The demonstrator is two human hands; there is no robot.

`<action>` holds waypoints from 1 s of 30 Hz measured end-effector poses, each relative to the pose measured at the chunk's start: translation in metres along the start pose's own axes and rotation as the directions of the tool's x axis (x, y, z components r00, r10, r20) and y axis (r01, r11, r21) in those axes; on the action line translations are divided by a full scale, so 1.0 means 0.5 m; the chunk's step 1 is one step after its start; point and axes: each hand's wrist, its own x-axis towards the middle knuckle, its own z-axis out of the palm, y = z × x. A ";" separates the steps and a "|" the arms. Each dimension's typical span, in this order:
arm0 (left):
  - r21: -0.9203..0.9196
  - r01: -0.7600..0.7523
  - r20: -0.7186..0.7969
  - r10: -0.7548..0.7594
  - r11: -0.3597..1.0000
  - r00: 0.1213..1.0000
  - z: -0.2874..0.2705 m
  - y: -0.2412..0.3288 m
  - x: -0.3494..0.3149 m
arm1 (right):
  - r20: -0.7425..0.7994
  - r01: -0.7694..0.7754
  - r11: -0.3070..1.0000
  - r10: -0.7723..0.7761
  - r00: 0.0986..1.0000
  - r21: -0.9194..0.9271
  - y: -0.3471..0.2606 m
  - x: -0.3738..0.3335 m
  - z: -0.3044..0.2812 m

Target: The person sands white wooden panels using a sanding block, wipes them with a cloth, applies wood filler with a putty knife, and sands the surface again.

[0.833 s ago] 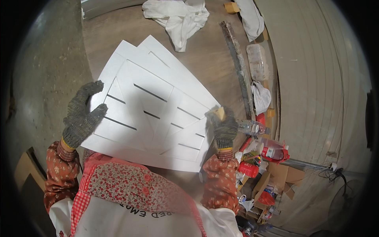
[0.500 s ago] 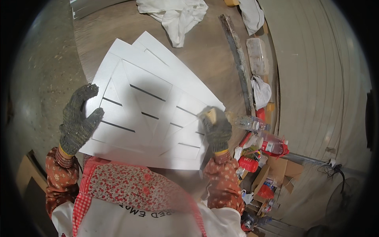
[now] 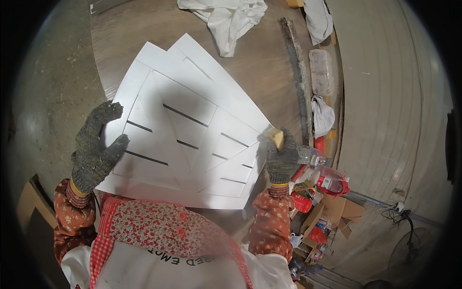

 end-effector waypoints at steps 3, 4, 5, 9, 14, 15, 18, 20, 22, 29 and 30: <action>-0.074 0.035 0.015 -0.034 0.997 0.999 0.001 -0.001 -0.002 | 0.035 0.247 0.967 -0.245 0.969 -0.063 0.064 -0.013 0.052; -0.063 0.027 0.021 -0.026 0.998 0.999 0.000 -0.002 -0.002 | 0.071 0.323 0.941 -0.317 0.946 -0.099 0.086 -0.015 0.059; -0.052 0.020 0.023 -0.019 0.998 1.000 -0.002 -0.002 -0.003 | 0.009 0.467 0.863 -0.474 0.881 -0.192 0.104 -0.009 0.063; -0.020 0.009 0.013 -0.009 1.000 1.000 -0.004 -0.006 -0.007 | 0.256 0.154 0.977 -0.113 0.960 -0.147 0.114 0.000 0.014; -0.015 0.074 0.038 -0.073 0.997 0.997 -0.007 0.009 -0.003 | 0.152 0.064 0.997 -0.058 0.987 -0.040 0.044 -0.016 0.009; -0.002 0.064 0.043 -0.064 0.998 0.997 -0.007 0.006 -0.003 | 0.155 0.051 0.996 -0.038 0.987 -0.079 0.057 -0.027 0.020; -0.133 0.082 0.013 -0.081 0.988 0.997 0.001 -0.008 -0.012 | 0.064 0.022 0.981 -0.009 0.998 -0.195 0.144 -0.038 0.012; -0.084 0.025 0.004 -0.025 0.996 1.000 0.004 -0.013 -0.008 | -0.001 -0.003 0.982 0.003 1.000 -0.190 0.160 -0.075 -0.016; -0.035 -0.020 -0.006 0.020 0.999 1.000 0.005 -0.014 -0.004 | -0.061 -0.085 0.982 0.076 0.995 -0.170 0.168 -0.120 -0.032; 0.066 -0.087 -0.002 0.087 0.994 0.996 0.010 -0.020 0.003 | -0.135 -0.416 0.880 0.394 0.909 -0.231 0.348 -0.264 -0.066; 0.011 -0.084 0.011 0.084 0.996 0.996 0.010 -0.021 0.003 | -0.185 -0.423 0.876 0.387 0.903 -0.234 0.384 -0.282 -0.071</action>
